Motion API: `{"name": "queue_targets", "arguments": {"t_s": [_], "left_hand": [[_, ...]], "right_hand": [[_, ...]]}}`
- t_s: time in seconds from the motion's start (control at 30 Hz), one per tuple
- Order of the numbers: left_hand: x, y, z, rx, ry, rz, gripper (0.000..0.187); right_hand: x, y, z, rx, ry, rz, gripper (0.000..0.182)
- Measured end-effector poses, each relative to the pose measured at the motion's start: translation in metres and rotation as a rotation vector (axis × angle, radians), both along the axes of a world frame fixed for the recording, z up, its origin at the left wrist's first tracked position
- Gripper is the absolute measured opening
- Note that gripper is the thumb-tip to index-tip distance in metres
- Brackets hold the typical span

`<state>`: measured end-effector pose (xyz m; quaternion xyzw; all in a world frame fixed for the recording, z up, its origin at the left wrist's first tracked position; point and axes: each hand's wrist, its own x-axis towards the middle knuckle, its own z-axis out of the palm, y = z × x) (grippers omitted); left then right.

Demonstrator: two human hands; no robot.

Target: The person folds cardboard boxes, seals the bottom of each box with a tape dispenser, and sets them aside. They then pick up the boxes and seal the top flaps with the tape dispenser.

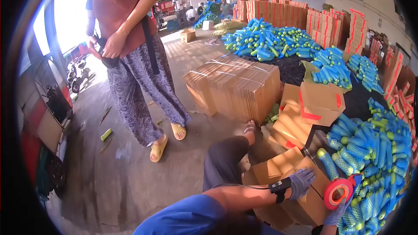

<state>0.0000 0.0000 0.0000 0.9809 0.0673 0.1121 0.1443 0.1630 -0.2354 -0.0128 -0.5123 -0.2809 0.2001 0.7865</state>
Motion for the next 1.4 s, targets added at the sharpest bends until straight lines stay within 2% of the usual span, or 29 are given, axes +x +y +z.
{"name": "queue_targets", "arguments": {"t_s": [0.07, 0.13, 0.17, 0.23, 0.27, 0.33, 0.37, 0.4, 0.43, 0.47, 0.53, 0.57, 0.63, 0.7, 0.77, 0.8, 0.9, 0.93, 0.97, 1.0, 1.07, 1.1, 1.13, 1.17, 1.2, 1.23, 1.3, 1.37, 1.4], "left_hand": [[0.004, -0.004, 0.008, 0.031, -0.039, -0.01, 0.068], [-0.016, 0.01, 0.004, 0.031, -0.041, -0.008, 0.066], [-0.011, 0.015, 0.006, 0.039, -0.081, -0.017, 0.064], [-0.014, 0.006, 0.005, 0.041, -0.127, -0.032, 0.064], [-0.011, 0.005, -0.002, 0.061, -0.207, -0.046, 0.061], [-0.014, 0.012, 0.004, 0.132, -0.248, -0.088, 0.059], [-0.012, 0.015, 0.013, 0.085, -0.138, -0.102, 0.058], [-0.007, 0.018, 0.005, 0.094, -0.116, -0.085, 0.059], [-0.013, 0.015, 0.011, 0.064, -0.13, -0.055, 0.059], [-0.015, 0.013, 0.025, 0.029, -0.101, -0.06, 0.059], [-0.013, 0.016, 0.017, 0.103, -0.113, -0.079, 0.057], [-0.013, 0.016, 0.017, 0.089, -0.114, -0.099, 0.057], [-0.017, 0.015, 0.02, 0.097, -0.111, -0.062, 0.057], [-0.018, 0.019, 0.02, 0.112, -0.104, -0.066, 0.057], [-0.015, 0.019, 0.019, 0.08, -0.083, -0.053, 0.057], [-0.013, 0.018, 0.02, 0.075, -0.087, -0.054, 0.057], [-0.01, 0.016, 0.023, 0.11, -0.187, -0.05, 0.051], [-0.009, 0.016, 0.026, -0.244, -0.225, -0.001, 0.049], [-0.007, 0.015, 0.03, -0.598, -0.261, 0.048, 0.052], [-0.004, 0.016, 0.034, -0.599, -0.263, 0.046, 0.052], [-0.001, 0.015, 0.043, -1.695, -0.157, 0.064, 0.075], [0.001, 0.015, 0.055, -1.701, -0.149, 0.059, 0.075], [0.002, 0.014, 0.071, -1.814, -0.049, 0.055, 0.083], [0.004, 0.013, 0.08, -1.922, 0.054, 0.047, 0.091], [0.007, 0.012, 0.081, -1.934, 0.067, 0.067, 0.092], [0.01, 0.011, 0.083, -1.933, 0.079, 0.051, 0.092], [0.011, 0.01, 0.085, -1.715, 0.052, 0.22, 0.091], [0.01, 0.018, 0.073, -1.763, 0.034, 0.066, 0.075], [0.008, 0.007, 0.075, -1.834, -0.198, 0.163, 0.062]], "right_hand": [[0.007, -0.006, 0.008, -0.016, -0.038, -0.113, 0.071], [-0.017, 0.005, 0.022, -0.085, -0.055, -0.042, 0.066], [-0.029, 0.024, 0.051, -0.065, -0.053, -0.008, 0.071], [-0.029, 0.011, 0.075, -0.107, 0.068, 0.053, 0.082], [-0.014, 0.0, 0.061, -0.13, 0.067, -0.037, 0.087], [-0.003, -0.004, 0.058, -0.213, 0.042, -0.053, 0.092], [0.001, 0.004, 0.053, -0.097, -0.027, -0.007, 0.096], [0.001, 0.004, 0.058, -0.121, -0.082, -0.026, 0.099], [-0.013, 0.002, 0.085, -0.327, -0.174, -0.098, 0.102], [-0.016, 0.004, 0.09, -0.176, -0.038, 0.015, 0.103], [-0.009, 0.005, 0.102, -0.249, -0.348, 0.076, 0.104], [-0.007, 0.004, 0.109, -0.305, -0.421, 0.091, 0.101], [-0.017, 0.004, 0.133, -0.452, -0.462, 0.097, 0.107], [-0.02, 0.006, 0.137, -0.49, -0.46, 0.111, 0.104], [-0.018, 0.006, 0.134, -0.681, -0.501, 0.274, 0.102], [-0.016, 0.011, 0.13, -0.664, -0.802, 0.264, 0.099], [-0.018, 0.009, 0.132, -0.641, -0.752, 0.28, 0.095], [-0.014, 0.009, 0.123, -0.544, -0.882, 0.241, 0.091], [-0.013, 0.009, 0.123, -0.546, -0.886, 0.242, 0.091], [-0.015, 0.009, 0.122, -0.555, -0.928, 0.2, 0.089], [-0.021, 0.007, 0.123, -0.573, -0.958, 0.154, 0.087], [-0.025, 0.008, 0.13, -0.648, -0.988, 0.138, 0.085], [-0.029, 0.008, 0.136, -0.725, -1.014, 0.124, 0.084], [-0.032, 0.011, 0.138, -0.733, -1.008, 0.118, 0.084], [-0.032, 0.015, 0.141, -0.658, -1.033, 0.149, 0.083], [-0.034, 0.016, 0.14, -0.659, -1.021, 0.146, 0.082], [-0.035, 0.019, 0.137, -0.66, -0.997, 0.14, 0.08], [-0.036, 0.013, 0.136, -0.786, -1.018, 0.079, 0.077], [-0.04, 0.011, 0.138, -0.799, -0.996, 0.081, 0.075]]}}
